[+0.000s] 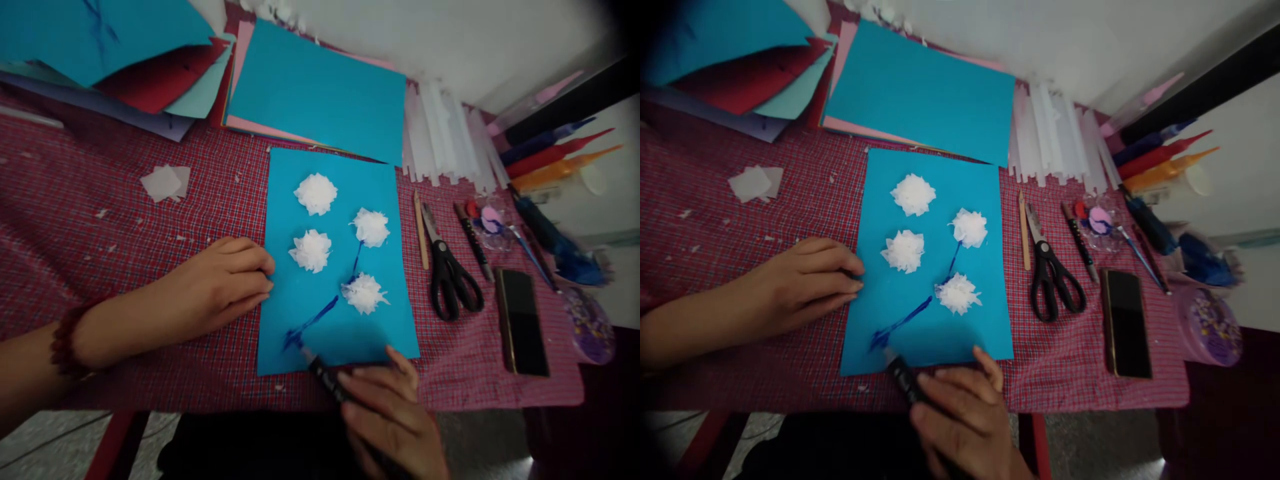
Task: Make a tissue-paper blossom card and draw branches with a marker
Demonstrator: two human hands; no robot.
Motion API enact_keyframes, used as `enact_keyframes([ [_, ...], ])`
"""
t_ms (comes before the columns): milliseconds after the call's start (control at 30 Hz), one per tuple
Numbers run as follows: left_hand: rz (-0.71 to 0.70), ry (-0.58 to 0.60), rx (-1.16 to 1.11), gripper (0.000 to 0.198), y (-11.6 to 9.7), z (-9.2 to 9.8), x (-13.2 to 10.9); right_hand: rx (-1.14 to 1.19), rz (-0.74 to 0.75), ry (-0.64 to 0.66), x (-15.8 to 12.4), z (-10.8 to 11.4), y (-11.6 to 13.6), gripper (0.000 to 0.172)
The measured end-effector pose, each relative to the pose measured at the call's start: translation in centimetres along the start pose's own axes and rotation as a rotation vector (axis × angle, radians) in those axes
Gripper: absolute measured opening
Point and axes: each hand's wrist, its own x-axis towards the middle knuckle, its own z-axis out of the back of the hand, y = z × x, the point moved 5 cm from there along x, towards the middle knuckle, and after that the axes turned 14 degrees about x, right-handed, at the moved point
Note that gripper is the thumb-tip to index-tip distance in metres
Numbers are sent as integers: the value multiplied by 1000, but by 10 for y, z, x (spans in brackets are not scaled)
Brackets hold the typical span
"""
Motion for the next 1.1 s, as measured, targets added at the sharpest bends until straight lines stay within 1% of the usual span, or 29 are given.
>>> enact_keyframes([
  [33,1,4,-3,9,0,0,0,-29,-1,-21,1,1,-2,16],
  [67,0,8,-4,9,0,-1,-1,-34,5,-11,1,1,-2,16],
  [167,-6,6,-7,7,0,0,0,53,37,65,1,-3,-2,13],
  [233,-7,7,-8,7,-1,1,0,48,7,24,0,0,-4,13],
  [300,-7,10,-8,7,-1,1,1,-26,-44,-49,0,5,-6,17],
  [333,-5,9,-9,8,-1,1,1,-49,-53,-54,0,6,-5,19],
  [367,-5,6,-10,7,-1,2,1,-50,-49,-29,1,6,-4,20],
  [467,-15,-8,-19,6,-1,2,1,47,8,123,4,-1,1,15],
  [500,-18,-7,-23,6,-1,2,0,68,11,141,4,-2,2,14],
  [533,-14,-1,-27,6,-1,1,0,67,-2,122,4,-1,1,14],
  [633,-3,13,-21,6,0,1,0,-4,-54,-5,1,3,-4,16],
  [667,-4,13,-17,6,-1,1,0,-5,-51,-9,0,2,-4,15],
  [733,-14,4,-6,7,-1,2,1,81,-11,80,1,-5,-2,13],
  [800,-15,-3,-1,7,-1,3,1,230,11,157,1,-9,0,20],
  [867,-18,0,3,7,-1,2,0,395,-41,182,1,-9,-3,22],
  [900,-22,4,4,6,-1,2,0,476,-80,154,1,-7,-6,25],
  [967,-26,15,7,6,-1,1,-1,621,-159,42,-2,-2,-12,35],
  [1000,-25,15,10,6,-1,0,-1,667,-195,-12,-3,1,-14,37],
  [1067,-20,13,16,7,-1,0,-1,661,-228,-95,-6,7,-16,30],
  [1100,-21,10,18,8,-2,0,0,612,-229,-83,-5,8,-14,27],
])
